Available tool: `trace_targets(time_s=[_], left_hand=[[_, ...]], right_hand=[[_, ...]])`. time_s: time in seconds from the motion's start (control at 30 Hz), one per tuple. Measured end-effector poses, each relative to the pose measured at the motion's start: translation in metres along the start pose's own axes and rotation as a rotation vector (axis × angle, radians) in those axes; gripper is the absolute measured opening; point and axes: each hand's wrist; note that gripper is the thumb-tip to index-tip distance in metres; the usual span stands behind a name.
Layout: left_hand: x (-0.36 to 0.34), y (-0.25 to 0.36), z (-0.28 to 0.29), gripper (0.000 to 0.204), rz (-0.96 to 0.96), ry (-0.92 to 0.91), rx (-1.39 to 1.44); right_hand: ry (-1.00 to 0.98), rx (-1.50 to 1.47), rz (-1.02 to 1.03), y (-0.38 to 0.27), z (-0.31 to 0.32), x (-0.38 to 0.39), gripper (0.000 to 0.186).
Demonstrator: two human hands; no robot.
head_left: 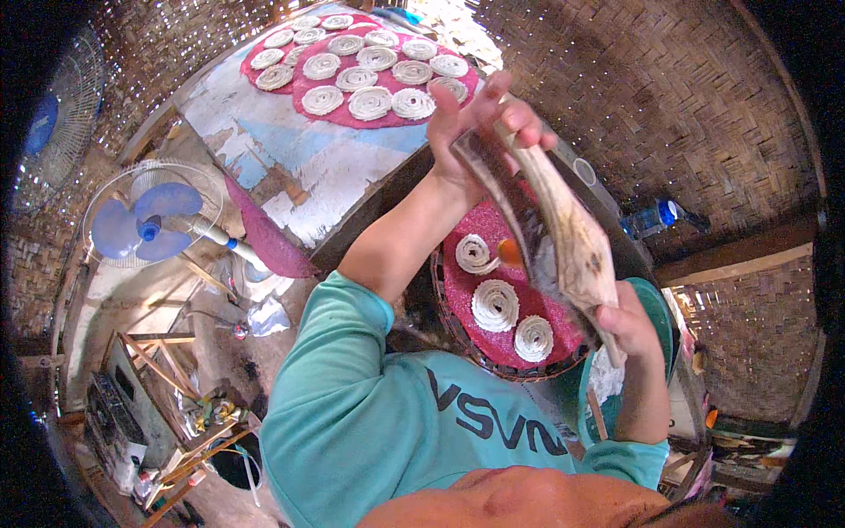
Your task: The person uses a wooden Y-shaped piping tool to squeeze white dough into spiral shapes on a pink mat. They repeatedly refill the tool from a green bowl and place each finished spiral on the mat.
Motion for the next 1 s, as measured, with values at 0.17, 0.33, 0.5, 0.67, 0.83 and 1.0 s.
trace_targets(time_s=[0.17, 0.33, 0.5, 0.67, 0.83, 1.0], left_hand=[[-0.025, 0.016, 0.000, 0.073, -0.017, -0.078, -0.033], [-0.015, 0.027, -0.007, 0.070, 0.028, -0.104, -0.059], [0.000, 0.008, -0.005, 0.064, 0.043, -0.059, 0.009], [-0.004, -0.013, 0.008, 0.067, 0.060, -0.065, 0.070], [-0.010, -0.014, 0.018, 0.069, 0.261, 0.123, 0.016], [0.049, -0.025, 0.081, 0.043, 0.968, 0.483, -1.084]], right_hand=[[0.084, 0.028, 0.126, -0.016, -0.006, -0.016, 0.065], [-0.033, -0.034, 0.084, -0.007, -0.012, -0.017, 0.059], [0.007, -0.077, 0.050, 0.010, -0.006, -0.002, 0.059], [0.110, 0.004, 0.034, 0.014, 0.002, 0.008, 0.060], [0.265, 0.140, 0.099, 0.021, 0.003, 0.004, 0.059], [0.297, -0.051, 0.169, 0.030, -0.001, -0.009, 0.056]])
Point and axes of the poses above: each hand's wrist, its own x-axis away from the middle knuckle, its own z-axis out of the back of the hand, y = z × x, and after that the axes turned 7 degrees about -z, right-handed
